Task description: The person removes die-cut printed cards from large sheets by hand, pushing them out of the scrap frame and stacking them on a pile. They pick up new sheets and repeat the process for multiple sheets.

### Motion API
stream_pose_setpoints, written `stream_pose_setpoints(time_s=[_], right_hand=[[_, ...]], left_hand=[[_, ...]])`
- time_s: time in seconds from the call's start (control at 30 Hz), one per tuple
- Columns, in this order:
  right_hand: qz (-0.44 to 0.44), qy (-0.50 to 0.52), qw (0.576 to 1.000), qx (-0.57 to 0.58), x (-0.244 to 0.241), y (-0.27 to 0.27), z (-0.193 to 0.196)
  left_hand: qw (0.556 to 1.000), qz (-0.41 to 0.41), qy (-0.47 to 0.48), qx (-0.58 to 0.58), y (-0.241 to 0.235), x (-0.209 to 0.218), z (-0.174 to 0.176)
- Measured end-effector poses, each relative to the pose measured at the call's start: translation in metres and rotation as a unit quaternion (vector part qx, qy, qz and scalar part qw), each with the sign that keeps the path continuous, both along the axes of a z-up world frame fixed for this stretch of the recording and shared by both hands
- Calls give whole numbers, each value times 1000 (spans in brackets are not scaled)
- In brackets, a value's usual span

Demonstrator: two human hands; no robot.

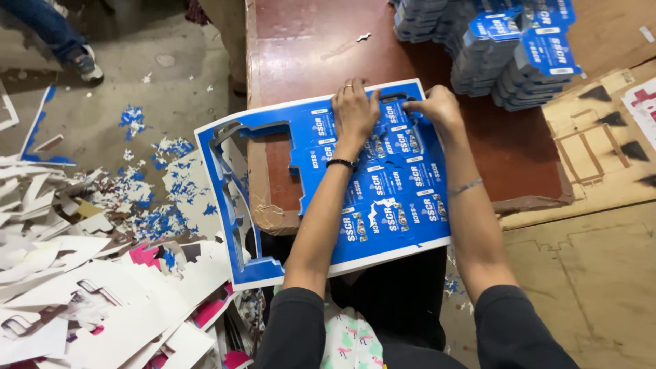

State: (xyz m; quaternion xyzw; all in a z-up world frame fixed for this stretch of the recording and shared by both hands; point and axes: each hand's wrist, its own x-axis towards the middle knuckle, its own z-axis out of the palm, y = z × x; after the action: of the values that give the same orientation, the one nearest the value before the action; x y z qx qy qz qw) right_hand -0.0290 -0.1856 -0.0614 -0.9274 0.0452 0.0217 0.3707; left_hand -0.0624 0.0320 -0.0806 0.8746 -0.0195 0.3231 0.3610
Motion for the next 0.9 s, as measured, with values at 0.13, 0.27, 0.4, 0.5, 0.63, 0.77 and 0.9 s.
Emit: stream_pose_setpoints(time_s=[0.13, 0.27, 0.4, 0.5, 0.63, 0.77, 0.9], right_hand=[[-31, 43, 972, 230, -3, 2, -3], [-58, -83, 983, 155, -16, 5, -1], [-83, -48, 995, -10, -24, 12, 9], [-100, -64, 990, -77, -26, 20, 12], [-60, -241, 958, -142, -24, 30, 16], [-5, -431, 880, -200, -36, 50, 6], [66, -189, 978, -59, -37, 71, 12]], left_hand=[[989, 14, 109, 102, -6, 3, 5], [985, 13, 116, 125, -3, 6, 7], [980, -1, 145, 136, 2, 11, 13], [982, -1, 141, 130, 3, 10, 12], [990, 2, 96, 98, 2, 19, 16], [990, 13, 133, 38, 17, 21, 7], [987, 98, 123, 39, 46, 24, 4]])
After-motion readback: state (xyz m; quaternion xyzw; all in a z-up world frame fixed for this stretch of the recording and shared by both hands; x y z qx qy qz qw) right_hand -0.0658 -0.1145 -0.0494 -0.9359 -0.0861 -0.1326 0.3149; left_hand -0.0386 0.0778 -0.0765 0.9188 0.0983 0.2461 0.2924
